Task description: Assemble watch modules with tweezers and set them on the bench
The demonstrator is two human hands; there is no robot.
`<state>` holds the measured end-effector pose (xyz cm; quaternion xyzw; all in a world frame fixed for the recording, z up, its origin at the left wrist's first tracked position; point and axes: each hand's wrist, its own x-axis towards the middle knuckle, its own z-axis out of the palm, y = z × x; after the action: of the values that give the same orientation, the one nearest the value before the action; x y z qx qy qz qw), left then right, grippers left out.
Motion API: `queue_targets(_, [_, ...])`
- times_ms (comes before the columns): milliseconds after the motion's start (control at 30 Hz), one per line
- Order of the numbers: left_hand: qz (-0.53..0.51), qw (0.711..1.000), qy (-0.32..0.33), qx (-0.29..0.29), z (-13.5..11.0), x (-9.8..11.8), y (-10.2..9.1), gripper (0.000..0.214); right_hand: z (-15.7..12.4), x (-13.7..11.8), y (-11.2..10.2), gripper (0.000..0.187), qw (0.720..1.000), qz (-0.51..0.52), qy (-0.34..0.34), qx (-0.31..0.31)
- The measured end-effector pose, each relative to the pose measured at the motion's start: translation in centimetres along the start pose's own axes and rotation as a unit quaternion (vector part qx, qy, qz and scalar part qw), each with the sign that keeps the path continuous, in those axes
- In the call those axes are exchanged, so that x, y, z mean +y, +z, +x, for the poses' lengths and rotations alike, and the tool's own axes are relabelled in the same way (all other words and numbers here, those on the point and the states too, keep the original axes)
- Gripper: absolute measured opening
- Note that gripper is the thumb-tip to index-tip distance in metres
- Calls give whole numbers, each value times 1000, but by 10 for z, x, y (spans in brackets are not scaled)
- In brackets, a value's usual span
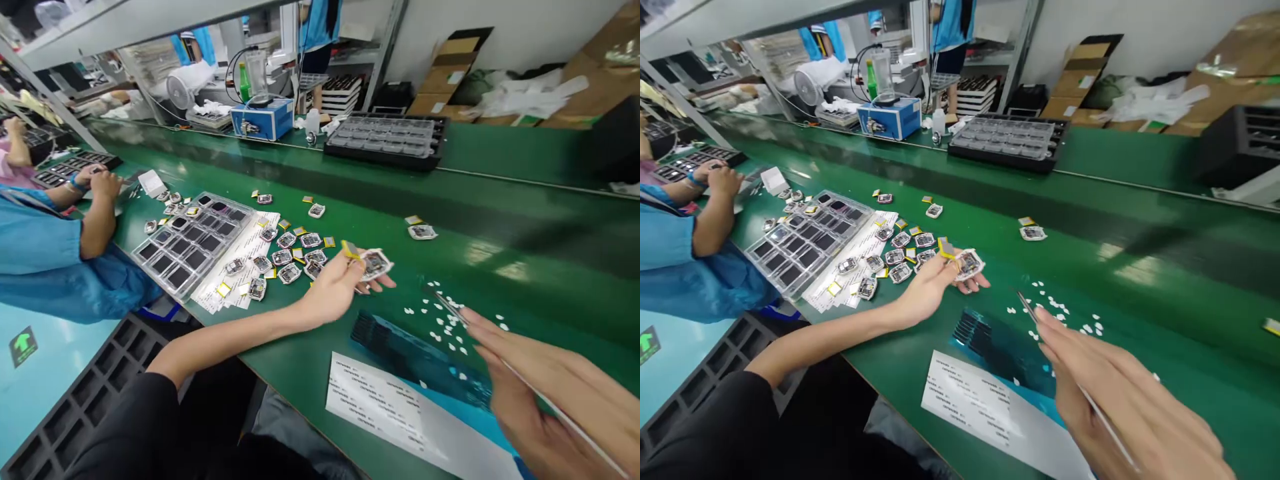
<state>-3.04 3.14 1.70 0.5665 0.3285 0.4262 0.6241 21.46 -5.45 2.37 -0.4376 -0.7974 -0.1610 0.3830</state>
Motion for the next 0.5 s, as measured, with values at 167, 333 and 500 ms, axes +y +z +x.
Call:
queue_targets(167, [-161,966,-199,-43,9,-13,-3,30,-2,-16,3,52,996,42,-76,-27])
queue_targets(333, [-67,981,-181,7,-2,-20,2,32,-13,-26,-5,62,991,62,-44,-105])
queue_targets(500, [-133,972,-187,57,-6,-13,7,43,-17,-30,-3,70,986,29,-70,-150])
